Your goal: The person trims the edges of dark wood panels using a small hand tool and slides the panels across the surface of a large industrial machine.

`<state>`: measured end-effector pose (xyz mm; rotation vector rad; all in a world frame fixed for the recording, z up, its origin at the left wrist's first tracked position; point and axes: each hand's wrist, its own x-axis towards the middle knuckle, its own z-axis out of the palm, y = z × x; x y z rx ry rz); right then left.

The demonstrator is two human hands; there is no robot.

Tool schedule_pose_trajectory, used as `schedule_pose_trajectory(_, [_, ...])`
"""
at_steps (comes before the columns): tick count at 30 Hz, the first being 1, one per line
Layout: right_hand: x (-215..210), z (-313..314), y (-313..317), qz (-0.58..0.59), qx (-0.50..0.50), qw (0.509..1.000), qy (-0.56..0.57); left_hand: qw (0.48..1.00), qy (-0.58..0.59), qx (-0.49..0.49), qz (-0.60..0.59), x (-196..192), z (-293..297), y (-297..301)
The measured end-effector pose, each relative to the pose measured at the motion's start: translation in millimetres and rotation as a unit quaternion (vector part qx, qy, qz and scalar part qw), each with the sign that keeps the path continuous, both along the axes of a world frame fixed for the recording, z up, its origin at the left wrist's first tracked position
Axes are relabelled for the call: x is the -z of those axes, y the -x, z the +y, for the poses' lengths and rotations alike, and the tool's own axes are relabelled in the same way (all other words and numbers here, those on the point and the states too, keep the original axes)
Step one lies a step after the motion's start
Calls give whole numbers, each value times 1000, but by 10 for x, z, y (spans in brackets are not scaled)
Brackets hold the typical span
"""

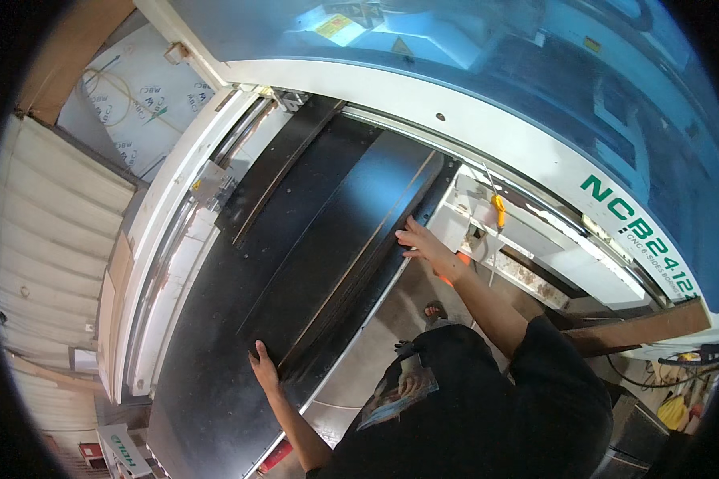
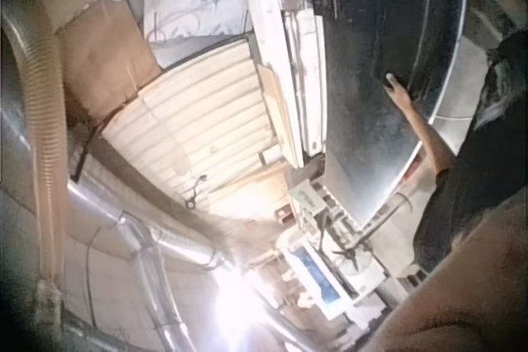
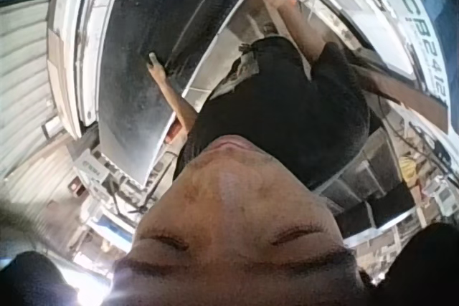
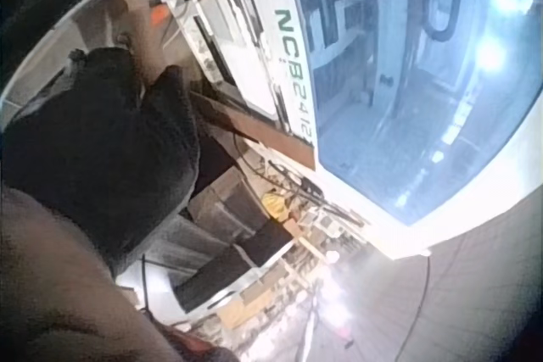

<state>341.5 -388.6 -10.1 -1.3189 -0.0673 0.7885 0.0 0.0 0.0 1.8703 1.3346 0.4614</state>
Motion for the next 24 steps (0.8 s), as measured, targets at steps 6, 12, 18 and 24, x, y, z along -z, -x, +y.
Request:
schedule_pose_trajectory(6, [72, -613, -135, -161, 130, 969, 136, 999, -9, 20, -49, -62, -217, -54])
schedule_pose_trajectory(12, [387, -1787, -193, -437, 346, 612, 560, 1000, -17, 3, -23, -158, -348, -162])
schedule_pose_trajectory(18, [603, -2026, -597, -288, 134, 720, 617, 999, -12, 1, -46, 56, -102, 16])
schedule_pose_trajectory(24, [531, -1985, -485, -362, 251, 842, 312, 902, -412, 127, 14, -409, -304, -687])
